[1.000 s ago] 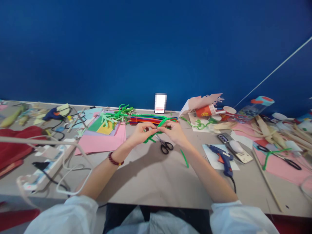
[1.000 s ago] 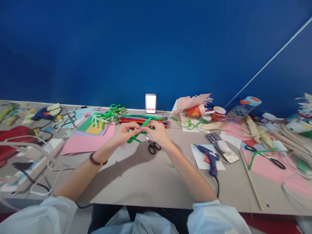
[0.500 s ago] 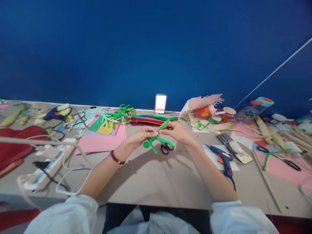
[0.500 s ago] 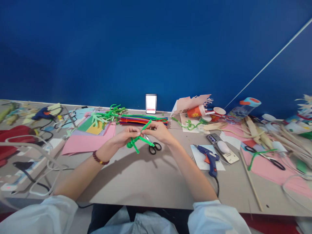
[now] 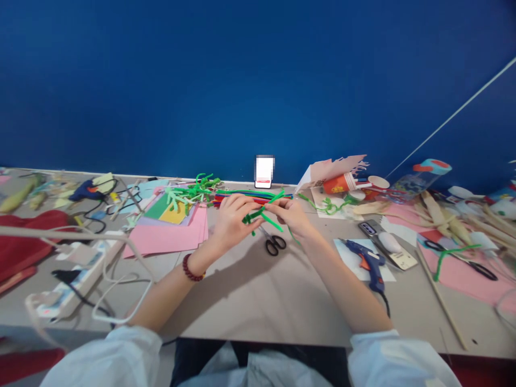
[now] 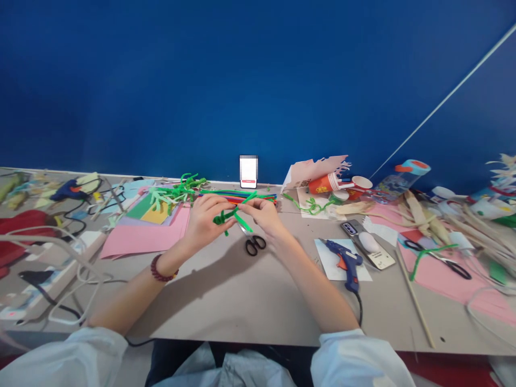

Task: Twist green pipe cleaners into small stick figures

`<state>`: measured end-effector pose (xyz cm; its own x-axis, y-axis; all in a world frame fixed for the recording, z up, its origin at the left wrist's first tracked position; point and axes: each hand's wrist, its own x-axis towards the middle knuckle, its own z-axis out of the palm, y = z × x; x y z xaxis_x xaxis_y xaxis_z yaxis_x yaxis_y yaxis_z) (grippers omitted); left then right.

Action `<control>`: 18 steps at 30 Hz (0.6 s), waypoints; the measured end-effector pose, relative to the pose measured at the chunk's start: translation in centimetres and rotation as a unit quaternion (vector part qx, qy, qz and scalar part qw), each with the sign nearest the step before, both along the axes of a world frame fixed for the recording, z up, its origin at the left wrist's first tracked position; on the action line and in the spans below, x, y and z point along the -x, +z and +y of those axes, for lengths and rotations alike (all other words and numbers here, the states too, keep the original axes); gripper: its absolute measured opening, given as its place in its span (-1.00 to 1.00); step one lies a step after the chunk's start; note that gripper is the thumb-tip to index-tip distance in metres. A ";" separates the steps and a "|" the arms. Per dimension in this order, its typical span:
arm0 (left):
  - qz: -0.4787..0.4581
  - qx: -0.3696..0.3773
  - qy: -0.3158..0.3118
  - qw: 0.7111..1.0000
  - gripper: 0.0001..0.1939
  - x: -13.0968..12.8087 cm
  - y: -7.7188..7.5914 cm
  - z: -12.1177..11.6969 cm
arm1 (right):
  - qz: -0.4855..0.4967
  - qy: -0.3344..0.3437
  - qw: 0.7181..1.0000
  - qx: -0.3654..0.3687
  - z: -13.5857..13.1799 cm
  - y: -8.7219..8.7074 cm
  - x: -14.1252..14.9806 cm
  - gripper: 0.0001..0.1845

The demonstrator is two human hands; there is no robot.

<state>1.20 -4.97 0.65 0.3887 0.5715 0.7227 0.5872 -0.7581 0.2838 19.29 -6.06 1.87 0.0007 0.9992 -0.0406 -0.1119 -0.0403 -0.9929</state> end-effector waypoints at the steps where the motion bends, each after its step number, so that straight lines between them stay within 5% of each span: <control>1: 0.019 -0.033 0.018 0.999 -0.87 0.0 -0.2 -0.1 | 0.007 0.004 1.000 0.004 -0.1 -0.1 0.2 -0.63; 4: 0.035 -0.080 0.032 0.996 -0.89 -0.3 -0.6 -0.5 | 0.013 0.015 1.000 0.005 -0.3 -0.3 0.6 -0.64; 6: 0.006 -0.048 0.019 0.999 -0.90 -0.4 -0.5 -0.7 | 0.016 0.024 1.000 -0.005 -0.3 -0.5 0.7 -0.66; 10: -0.161 0.188 -0.025 0.969 -0.86 -0.6 0.1 -0.7 | 0.047 0.051 0.997 -0.028 -0.5 -0.7 0.7 -0.72; 14: -0.317 0.476 -0.105 0.814 -0.79 -0.4 0.7 -0.1 | 0.057 0.048 0.996 -0.042 -0.6 -0.5 0.8 -0.75; 18: -0.364 0.621 -0.174 0.672 -0.79 -0.3 1.1 0.2 | 0.058 0.069 0.995 -0.041 -0.4 -0.6 0.9 -0.70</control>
